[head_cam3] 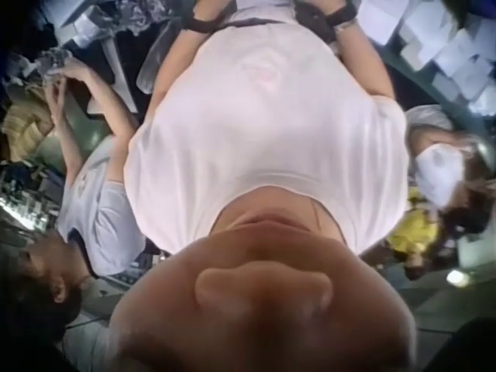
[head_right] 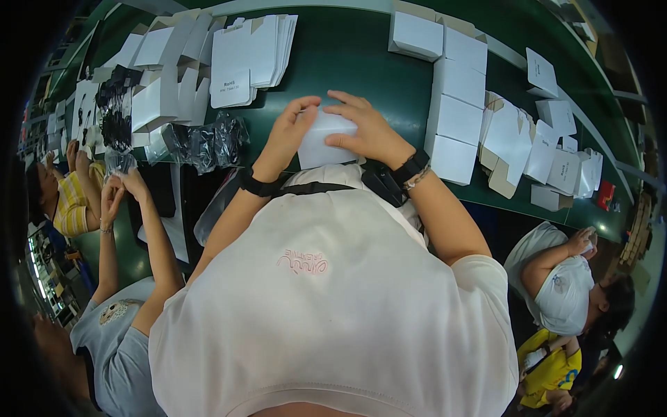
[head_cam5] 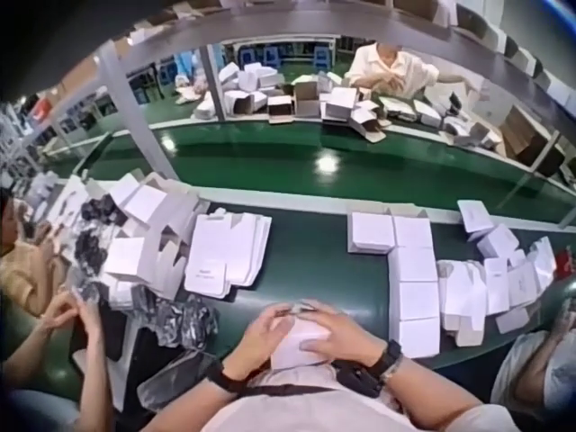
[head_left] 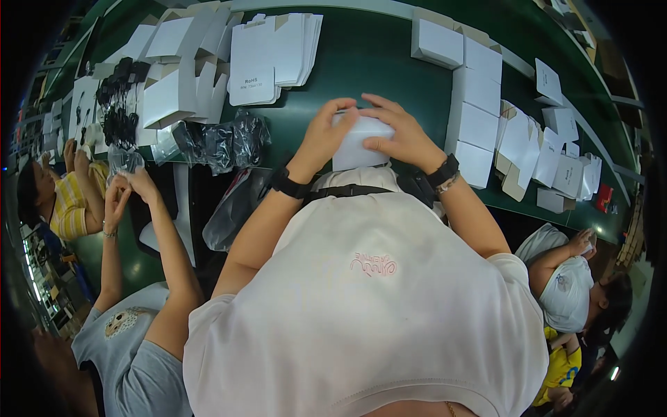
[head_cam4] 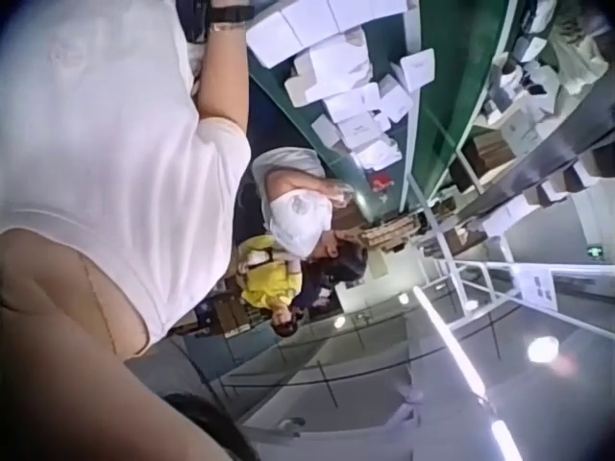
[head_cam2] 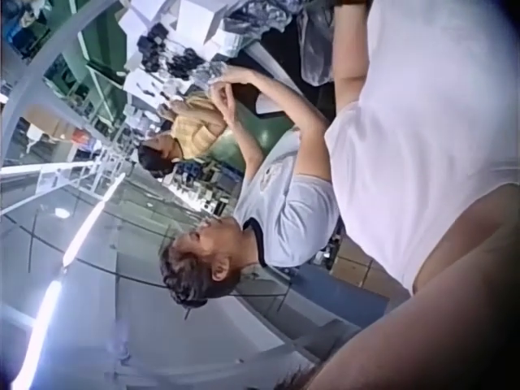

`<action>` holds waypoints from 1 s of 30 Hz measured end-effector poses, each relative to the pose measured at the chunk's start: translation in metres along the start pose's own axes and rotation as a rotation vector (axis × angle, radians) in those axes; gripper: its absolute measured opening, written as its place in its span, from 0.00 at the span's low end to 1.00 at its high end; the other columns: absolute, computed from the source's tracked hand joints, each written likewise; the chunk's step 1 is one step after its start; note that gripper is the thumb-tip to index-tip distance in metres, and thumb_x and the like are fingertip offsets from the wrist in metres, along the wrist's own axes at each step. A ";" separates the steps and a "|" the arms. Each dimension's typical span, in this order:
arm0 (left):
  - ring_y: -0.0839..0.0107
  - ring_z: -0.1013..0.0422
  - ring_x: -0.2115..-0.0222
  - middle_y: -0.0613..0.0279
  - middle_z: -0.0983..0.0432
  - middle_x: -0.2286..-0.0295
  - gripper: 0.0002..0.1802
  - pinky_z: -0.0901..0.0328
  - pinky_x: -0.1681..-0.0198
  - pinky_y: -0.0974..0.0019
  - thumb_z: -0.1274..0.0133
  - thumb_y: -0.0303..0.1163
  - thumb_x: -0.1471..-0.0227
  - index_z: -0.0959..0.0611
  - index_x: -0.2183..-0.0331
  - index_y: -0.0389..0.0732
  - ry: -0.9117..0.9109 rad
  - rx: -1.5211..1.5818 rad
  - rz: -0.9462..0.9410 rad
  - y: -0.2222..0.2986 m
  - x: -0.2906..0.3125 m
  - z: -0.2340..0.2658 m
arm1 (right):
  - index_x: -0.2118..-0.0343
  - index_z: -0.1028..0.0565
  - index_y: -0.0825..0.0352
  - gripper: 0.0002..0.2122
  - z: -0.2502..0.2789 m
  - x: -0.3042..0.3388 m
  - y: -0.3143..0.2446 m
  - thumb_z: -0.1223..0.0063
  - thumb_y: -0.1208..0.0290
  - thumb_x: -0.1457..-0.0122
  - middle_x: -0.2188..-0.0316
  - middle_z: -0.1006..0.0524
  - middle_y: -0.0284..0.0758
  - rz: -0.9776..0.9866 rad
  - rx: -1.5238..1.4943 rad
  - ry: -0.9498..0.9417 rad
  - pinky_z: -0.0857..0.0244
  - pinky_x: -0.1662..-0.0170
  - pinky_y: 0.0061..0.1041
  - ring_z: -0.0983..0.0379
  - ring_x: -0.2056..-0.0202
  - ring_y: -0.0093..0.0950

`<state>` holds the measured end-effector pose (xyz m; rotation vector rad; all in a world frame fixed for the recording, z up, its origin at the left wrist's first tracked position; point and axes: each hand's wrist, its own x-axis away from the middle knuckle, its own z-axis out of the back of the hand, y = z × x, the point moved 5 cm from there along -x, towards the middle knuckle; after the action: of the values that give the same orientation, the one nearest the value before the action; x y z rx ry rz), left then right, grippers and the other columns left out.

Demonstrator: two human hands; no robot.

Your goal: The person folds a white cardboard box by hand, places it on a stack, and then picks up a flat cardboard sheet to fold into another box.

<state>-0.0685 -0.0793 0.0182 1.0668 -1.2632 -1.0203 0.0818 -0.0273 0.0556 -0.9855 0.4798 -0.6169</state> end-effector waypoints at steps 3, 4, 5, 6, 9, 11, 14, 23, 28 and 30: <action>0.65 0.37 0.55 0.50 0.35 0.56 0.44 0.41 0.53 0.65 0.35 0.36 0.65 0.39 0.48 0.40 0.070 0.055 -0.211 0.017 0.021 0.003 | 0.56 0.28 0.63 0.22 0.004 -0.001 -0.004 0.39 0.64 0.57 0.55 0.28 0.36 0.036 0.019 -0.073 0.43 0.48 0.30 0.39 0.49 0.35; 0.65 0.37 0.55 0.50 0.35 0.56 0.44 0.41 0.53 0.65 0.35 0.36 0.65 0.39 0.48 0.40 0.073 0.056 -0.213 0.014 0.022 0.003 | 0.56 0.28 0.63 0.22 0.005 -0.001 -0.007 0.39 0.64 0.57 0.55 0.28 0.36 0.038 0.019 -0.075 0.43 0.48 0.30 0.39 0.49 0.35; 0.66 0.37 0.56 0.50 0.35 0.57 0.47 0.40 0.54 0.65 0.32 0.35 0.69 0.40 0.48 0.40 0.047 0.069 -0.145 0.008 0.023 0.002 | 0.56 0.28 0.63 0.22 0.008 -0.003 -0.014 0.39 0.65 0.57 0.55 0.28 0.35 0.057 0.011 -0.050 0.43 0.48 0.31 0.39 0.48 0.36; 0.67 0.36 0.57 0.51 0.34 0.58 0.50 0.39 0.54 0.66 0.30 0.35 0.73 0.40 0.49 0.40 0.021 0.083 -0.078 0.004 0.024 0.002 | 0.57 0.27 0.63 0.22 0.010 -0.004 -0.021 0.39 0.65 0.57 0.55 0.28 0.35 0.077 0.003 -0.024 0.43 0.48 0.32 0.40 0.48 0.37; 0.68 0.33 0.60 0.54 0.31 0.61 0.44 0.37 0.58 0.67 0.31 0.34 0.72 0.36 0.53 0.39 0.044 0.083 -0.094 0.024 0.023 0.004 | 0.58 0.26 0.63 0.20 0.018 -0.009 -0.044 0.39 0.66 0.57 0.55 0.27 0.34 0.178 0.174 0.092 0.43 0.48 0.33 0.40 0.47 0.38; 0.69 0.32 0.62 0.55 0.31 0.62 0.42 0.36 0.59 0.67 0.31 0.34 0.72 0.35 0.55 0.39 0.084 0.008 -0.168 0.047 0.025 0.008 | 0.59 0.25 0.62 0.19 0.026 -0.010 -0.062 0.40 0.67 0.57 0.56 0.27 0.34 0.247 0.242 0.138 0.43 0.48 0.33 0.40 0.47 0.38; 0.69 0.30 0.66 0.58 0.29 0.65 0.37 0.35 0.63 0.68 0.31 0.34 0.72 0.32 0.58 0.39 0.152 -0.113 -0.310 0.086 0.030 0.008 | 0.63 0.24 0.63 0.16 0.035 -0.004 -0.091 0.40 0.72 0.59 0.58 0.25 0.34 0.373 0.343 0.275 0.43 0.47 0.36 0.36 0.51 0.37; 0.67 0.31 0.64 0.58 0.30 0.64 0.36 0.35 0.61 0.68 0.30 0.31 0.74 0.31 0.59 0.39 0.159 -0.350 -0.486 0.131 0.044 0.011 | 0.63 0.24 0.64 0.17 0.040 0.004 -0.127 0.40 0.80 0.61 0.61 0.25 0.36 0.488 0.430 0.353 0.42 0.46 0.37 0.30 0.58 0.33; 0.68 0.31 0.62 0.59 0.31 0.62 0.38 0.35 0.59 0.69 0.30 0.29 0.74 0.32 0.58 0.38 0.161 -0.396 -0.488 0.137 0.042 0.011 | 0.65 0.23 0.66 0.16 0.041 0.005 -0.129 0.41 0.83 0.62 0.62 0.24 0.36 0.543 0.432 0.354 0.39 0.49 0.34 0.30 0.58 0.33; 0.68 0.32 0.61 0.59 0.31 0.61 0.38 0.35 0.59 0.69 0.30 0.29 0.73 0.32 0.57 0.38 0.173 -0.460 -0.580 0.137 0.045 0.011 | 0.66 0.23 0.66 0.16 0.043 0.005 -0.131 0.41 0.84 0.63 0.63 0.24 0.37 0.554 0.416 0.351 0.38 0.50 0.32 0.29 0.58 0.33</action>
<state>-0.0775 -0.0944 0.1620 1.1436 -0.5338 -1.5271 0.0784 -0.0573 0.1900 -0.3173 0.8584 -0.3603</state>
